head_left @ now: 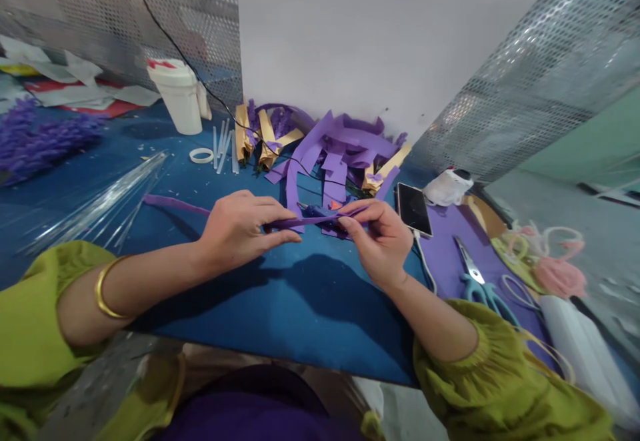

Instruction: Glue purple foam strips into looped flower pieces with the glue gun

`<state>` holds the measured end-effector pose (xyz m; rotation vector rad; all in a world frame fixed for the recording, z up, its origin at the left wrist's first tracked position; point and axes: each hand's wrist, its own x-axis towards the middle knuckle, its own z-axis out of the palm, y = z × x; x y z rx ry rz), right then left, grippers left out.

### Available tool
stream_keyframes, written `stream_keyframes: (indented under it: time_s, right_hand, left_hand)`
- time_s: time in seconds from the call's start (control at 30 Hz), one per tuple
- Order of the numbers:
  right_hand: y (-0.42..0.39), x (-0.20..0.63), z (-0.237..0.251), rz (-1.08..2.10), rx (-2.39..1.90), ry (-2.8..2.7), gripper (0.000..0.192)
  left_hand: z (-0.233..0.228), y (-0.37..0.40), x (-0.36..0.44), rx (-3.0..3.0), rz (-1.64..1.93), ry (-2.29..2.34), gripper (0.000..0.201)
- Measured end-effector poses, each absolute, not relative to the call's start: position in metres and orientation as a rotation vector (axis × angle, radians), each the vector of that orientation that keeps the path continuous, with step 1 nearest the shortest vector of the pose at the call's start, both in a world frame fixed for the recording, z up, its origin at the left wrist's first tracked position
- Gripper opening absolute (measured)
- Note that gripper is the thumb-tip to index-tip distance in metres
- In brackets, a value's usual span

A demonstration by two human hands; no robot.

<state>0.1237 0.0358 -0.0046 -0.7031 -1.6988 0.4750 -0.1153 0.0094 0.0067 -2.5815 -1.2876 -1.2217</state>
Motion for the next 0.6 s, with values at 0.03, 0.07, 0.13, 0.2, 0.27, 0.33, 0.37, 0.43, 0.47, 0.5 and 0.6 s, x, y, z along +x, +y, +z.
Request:
stream_keyframes:
  time_s: [0.03, 0.07, 0.13, 0.2, 0.27, 0.33, 0.37, 0.43, 0.47, 0.5, 0.6]
  right_hand:
    - [0.0365, 0.1246, -0.0037, 0.471, -0.704, -1.677, 0.016]
    - [0.0371, 0.1256, -0.003, 0.462, -0.698, -1.664, 0.016]
    - [0.0378, 0.1272, -0.0026, 0.441, -0.687, -1.669, 0.015]
    - [0.0377, 0.1284, -0.0032, 0.424, -0.698, -1.7, 0.013]
    - [0.0373, 0.129, -0.0042, 0.402, -0.714, -1.727, 0.013]
    - [0.0371, 0.1293, -0.005, 0.391, -0.717, -1.739, 0.013]
    - [0.0373, 0.1293, -0.0053, 0.39, -0.715, -1.741, 0.013]
    - [0.0382, 0.1293, -0.0057, 0.394, -0.711, -1.741, 0.014]
    - [0.0389, 0.1292, -0.0059, 0.395, -0.708, -1.741, 0.014]
    - [0.0396, 0.1291, -0.0062, 0.393, -0.704, -1.744, 0.015]
    - [0.0407, 0.1284, -0.0076, 0.377, -0.706, -1.757, 0.014]
  left_hand:
    - [0.0077, 0.0098, -0.1161, -2.569, -1.209, -1.312, 0.022]
    - [0.0086, 0.0101, -0.1169, -2.561, -1.2, -1.323, 0.02]
    - [0.01, 0.01, -0.1186, -2.547, -1.189, -1.314, 0.018]
    - [0.0109, 0.009, -0.12, -2.529, -1.17, -1.285, 0.02]
    - [0.0113, 0.0074, -0.1209, -2.506, -1.146, -1.26, 0.021]
    - [0.0117, 0.0061, -0.1213, -2.481, -1.138, -1.245, 0.021]
    - [0.0118, 0.0056, -0.1214, -2.47, -1.142, -1.238, 0.022]
    - [0.012, 0.0052, -0.1215, -2.457, -1.142, -1.226, 0.022]
    - [0.012, 0.0053, -0.1215, -2.454, -1.138, -1.221, 0.022]
    - [0.0118, 0.0056, -0.1214, -2.452, -1.133, -1.216, 0.022]
    - [0.0105, 0.0074, -0.1205, -2.448, -1.144, -1.216, 0.02]
